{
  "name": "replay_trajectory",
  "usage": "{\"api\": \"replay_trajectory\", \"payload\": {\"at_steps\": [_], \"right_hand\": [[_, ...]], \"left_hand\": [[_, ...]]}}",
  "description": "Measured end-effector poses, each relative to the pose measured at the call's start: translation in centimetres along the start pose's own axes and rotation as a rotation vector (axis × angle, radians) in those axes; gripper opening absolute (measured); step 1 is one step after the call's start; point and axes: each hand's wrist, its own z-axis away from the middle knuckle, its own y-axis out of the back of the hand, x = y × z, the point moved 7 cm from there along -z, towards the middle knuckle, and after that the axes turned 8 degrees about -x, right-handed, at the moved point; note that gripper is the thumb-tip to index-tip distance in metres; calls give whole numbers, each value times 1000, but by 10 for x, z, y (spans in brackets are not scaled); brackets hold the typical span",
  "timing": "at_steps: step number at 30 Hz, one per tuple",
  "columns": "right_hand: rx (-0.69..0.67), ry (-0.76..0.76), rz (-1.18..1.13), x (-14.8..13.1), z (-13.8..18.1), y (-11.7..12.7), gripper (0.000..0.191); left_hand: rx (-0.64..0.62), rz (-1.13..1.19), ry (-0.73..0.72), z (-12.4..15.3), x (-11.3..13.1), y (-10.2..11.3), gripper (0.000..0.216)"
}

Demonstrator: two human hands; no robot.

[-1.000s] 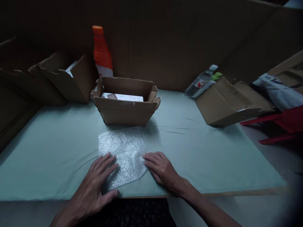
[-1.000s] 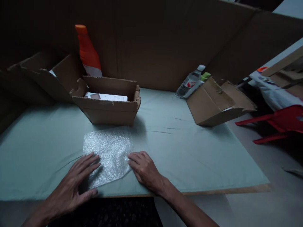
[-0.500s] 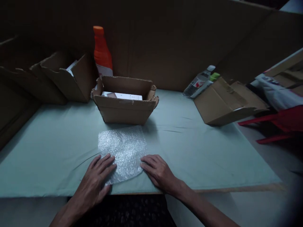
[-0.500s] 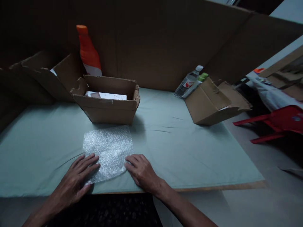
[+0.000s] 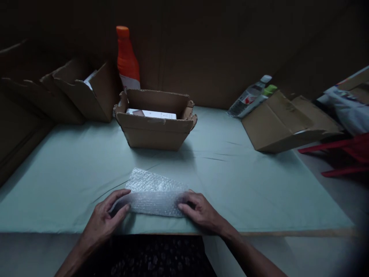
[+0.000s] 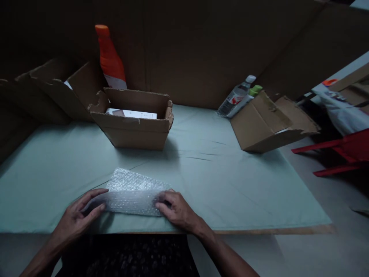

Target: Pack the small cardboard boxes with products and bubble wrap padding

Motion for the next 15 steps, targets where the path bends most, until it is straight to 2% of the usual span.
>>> {"api": "replay_trajectory", "payload": {"at_steps": [2,5,8,10,15], "right_hand": [[60,-22,-48,1,-2,1,19],[74,-46,-89,-2,-6,6,16],[108,-92,-98,0,-8,12,31],[163,-111,-16,5,-8,14,36],[320,-101,336,12,-2,10,7]], "left_hand": [[-9,-11,-1,-3,0,2,34],[-38,-48,-23,-13,9,5,32],[-75,-135,-46,-27,21,4,33],[-98,-209,-34,-38,24,1,33],[-139,-431,18,-55,21,-11,30]]}}
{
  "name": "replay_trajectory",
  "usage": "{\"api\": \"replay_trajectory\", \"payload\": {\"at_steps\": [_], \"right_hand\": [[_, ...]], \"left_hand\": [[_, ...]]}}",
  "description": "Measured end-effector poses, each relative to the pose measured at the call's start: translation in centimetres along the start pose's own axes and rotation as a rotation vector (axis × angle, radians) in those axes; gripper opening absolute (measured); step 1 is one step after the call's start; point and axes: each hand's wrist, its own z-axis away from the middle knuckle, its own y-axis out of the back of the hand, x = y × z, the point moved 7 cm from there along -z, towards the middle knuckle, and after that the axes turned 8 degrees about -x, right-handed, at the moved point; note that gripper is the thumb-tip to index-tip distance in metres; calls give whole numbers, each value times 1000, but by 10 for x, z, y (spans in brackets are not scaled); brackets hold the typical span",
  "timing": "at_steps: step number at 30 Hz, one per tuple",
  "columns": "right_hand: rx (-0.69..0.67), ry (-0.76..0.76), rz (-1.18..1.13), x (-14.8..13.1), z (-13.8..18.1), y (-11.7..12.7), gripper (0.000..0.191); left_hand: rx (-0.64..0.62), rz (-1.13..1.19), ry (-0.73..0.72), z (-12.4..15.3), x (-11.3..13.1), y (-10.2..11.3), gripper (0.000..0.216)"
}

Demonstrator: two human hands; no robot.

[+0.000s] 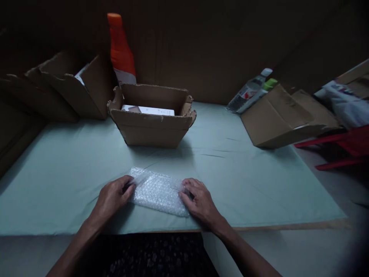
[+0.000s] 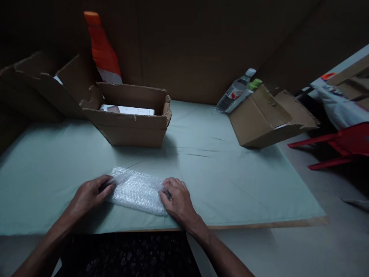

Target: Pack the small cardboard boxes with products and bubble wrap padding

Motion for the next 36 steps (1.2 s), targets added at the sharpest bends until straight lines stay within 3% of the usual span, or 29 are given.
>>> {"api": "replay_trajectory", "payload": {"at_steps": [4,13,19,25,28,32,36], "right_hand": [[19,-11,117,0,5,-3,7],[27,-1,123,2,-5,0,5],[30,-25,132,5,-14,-1,26],[-64,-49,61,3,-16,-3,3],[-123,-50,-43,-4,-11,-4,2],[-175,-96,-146,-7,-2,-8,11],[-135,-101,-189,-7,11,-15,47]], "left_hand": [[8,-123,27,-5,-2,-3,28],[13,-245,31,-7,-4,-2,21],[143,-260,67,-2,-4,5,47],[-40,-273,152,-7,-9,1,44],[-115,-243,179,-10,-11,3,36],[-167,-311,172,-15,-11,7,20],[-120,-318,55,-20,-3,11,15]]}}
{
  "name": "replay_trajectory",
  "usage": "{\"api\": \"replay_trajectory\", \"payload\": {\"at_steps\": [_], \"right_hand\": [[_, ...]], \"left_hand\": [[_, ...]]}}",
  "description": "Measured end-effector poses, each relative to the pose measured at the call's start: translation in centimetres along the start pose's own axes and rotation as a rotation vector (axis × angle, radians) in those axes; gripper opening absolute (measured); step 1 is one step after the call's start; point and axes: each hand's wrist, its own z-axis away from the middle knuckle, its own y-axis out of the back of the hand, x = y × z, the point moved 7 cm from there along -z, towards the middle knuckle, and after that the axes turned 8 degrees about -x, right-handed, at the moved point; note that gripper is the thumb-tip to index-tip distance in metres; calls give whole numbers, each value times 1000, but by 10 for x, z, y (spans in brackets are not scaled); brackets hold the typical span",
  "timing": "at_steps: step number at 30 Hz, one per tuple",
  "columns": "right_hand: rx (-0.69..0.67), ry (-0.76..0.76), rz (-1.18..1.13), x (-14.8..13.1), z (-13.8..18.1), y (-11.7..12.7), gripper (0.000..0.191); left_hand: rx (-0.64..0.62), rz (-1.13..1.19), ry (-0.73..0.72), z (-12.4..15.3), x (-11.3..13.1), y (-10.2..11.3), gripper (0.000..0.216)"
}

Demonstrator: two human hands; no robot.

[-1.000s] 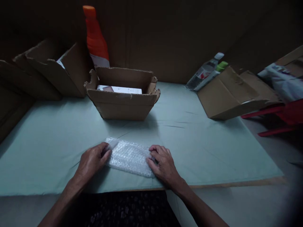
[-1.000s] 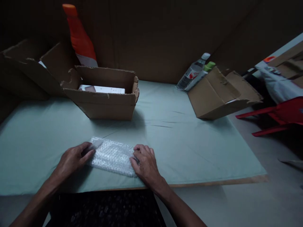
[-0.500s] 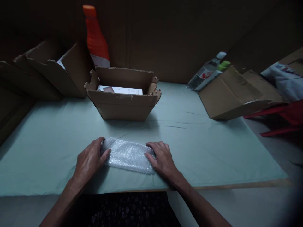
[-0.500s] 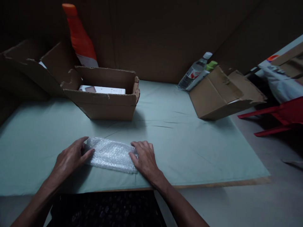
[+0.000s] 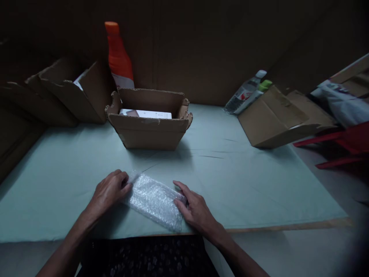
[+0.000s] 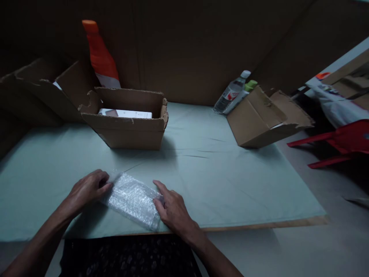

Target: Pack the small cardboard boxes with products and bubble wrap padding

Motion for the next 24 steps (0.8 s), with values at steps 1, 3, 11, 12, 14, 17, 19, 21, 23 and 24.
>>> {"api": "replay_trajectory", "payload": {"at_steps": [1,3,11,12,14,17,19,21,23,24], "right_hand": [[11,23,-17,-1,3,-3,53],[10,95,-55,-6,10,-11,55],[-74,171,-102,-28,-6,-31,31],[-65,146,-113,-28,-10,-30,30],[-62,110,-134,-27,-16,-28,29],[-97,83,-190,-26,-16,-26,29],[-129,64,-253,-25,-14,-25,29],[-171,22,-341,-23,-14,-25,29],[-224,-46,-476,-19,-15,-28,30],[-249,-78,-552,-18,-17,-30,31]], "left_hand": [[4,1,-7,-2,1,2,15],[2,-29,-21,-8,3,8,14],[176,-131,-208,-71,42,50,18],[219,-132,-221,-74,45,52,24],[286,-135,-240,-69,46,47,33],[371,-128,-316,-30,37,21,33],[505,-74,-536,16,37,1,37],[514,-64,-664,56,38,-21,46],[466,-84,-693,80,44,-38,56],[449,-94,-691,86,48,-42,60]]}}
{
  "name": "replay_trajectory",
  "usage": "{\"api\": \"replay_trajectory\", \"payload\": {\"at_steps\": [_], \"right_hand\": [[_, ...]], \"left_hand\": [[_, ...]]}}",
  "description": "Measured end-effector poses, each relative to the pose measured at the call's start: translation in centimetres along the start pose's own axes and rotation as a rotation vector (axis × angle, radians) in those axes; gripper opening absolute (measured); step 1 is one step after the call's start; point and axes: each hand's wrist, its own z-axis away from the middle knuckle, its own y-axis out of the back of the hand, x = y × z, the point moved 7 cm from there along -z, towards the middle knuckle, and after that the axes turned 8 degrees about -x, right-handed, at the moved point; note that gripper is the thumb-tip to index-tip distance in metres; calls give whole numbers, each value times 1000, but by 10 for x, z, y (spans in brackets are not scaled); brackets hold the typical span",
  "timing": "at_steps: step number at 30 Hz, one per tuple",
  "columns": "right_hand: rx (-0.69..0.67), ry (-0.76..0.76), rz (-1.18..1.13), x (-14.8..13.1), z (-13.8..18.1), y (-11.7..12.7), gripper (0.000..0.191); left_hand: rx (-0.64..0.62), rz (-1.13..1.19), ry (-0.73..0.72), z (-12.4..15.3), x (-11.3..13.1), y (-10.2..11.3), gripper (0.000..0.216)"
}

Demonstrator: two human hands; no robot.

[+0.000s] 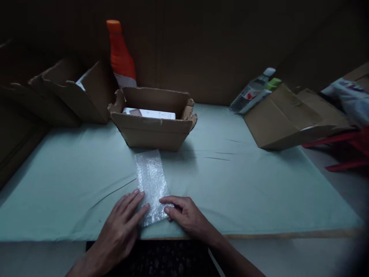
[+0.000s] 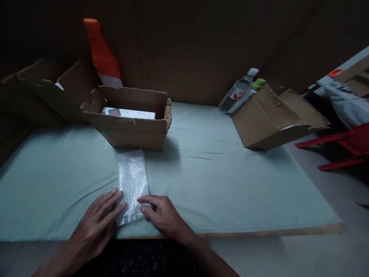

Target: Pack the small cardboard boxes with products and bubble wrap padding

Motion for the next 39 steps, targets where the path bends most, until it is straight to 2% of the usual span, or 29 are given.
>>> {"api": "replay_trajectory", "payload": {"at_steps": [4,9,12,15,17,19,20,22,25,33,35,37,39], "right_hand": [[-21,-29,-209,2,-9,-3,35],[-42,-24,-234,6,-4,0,38],[-20,27,-97,0,8,15,42],[109,148,148,-17,17,37,53],[131,231,293,-30,15,38,64],[74,291,386,-37,6,27,70],[45,301,411,-38,-1,19,67],[37,274,413,-33,-15,9,48],[109,197,351,-22,-30,3,27],[201,193,267,-18,-31,9,25],[295,260,311,-23,-21,15,25],[437,393,439,-36,-4,20,24],[512,536,603,-49,15,18,24]], "left_hand": [[4,1,-25,-13,11,-5,58],[147,132,-37,-24,0,-10,41],[243,282,71,-23,-13,-6,34],[313,378,176,-25,-22,0,26],[343,406,206,-27,-22,4,23],[357,433,243,-29,-23,5,19],[353,453,270,-28,-23,4,18],[327,503,338,-26,-26,1,21],[305,554,436,-19,-30,-3,29],[345,538,568,-22,-41,-12,22],[357,527,570,-25,-42,-11,22],[365,518,574,-26,-42,-10,24],[362,518,584,-26,-44,-11,26]]}}
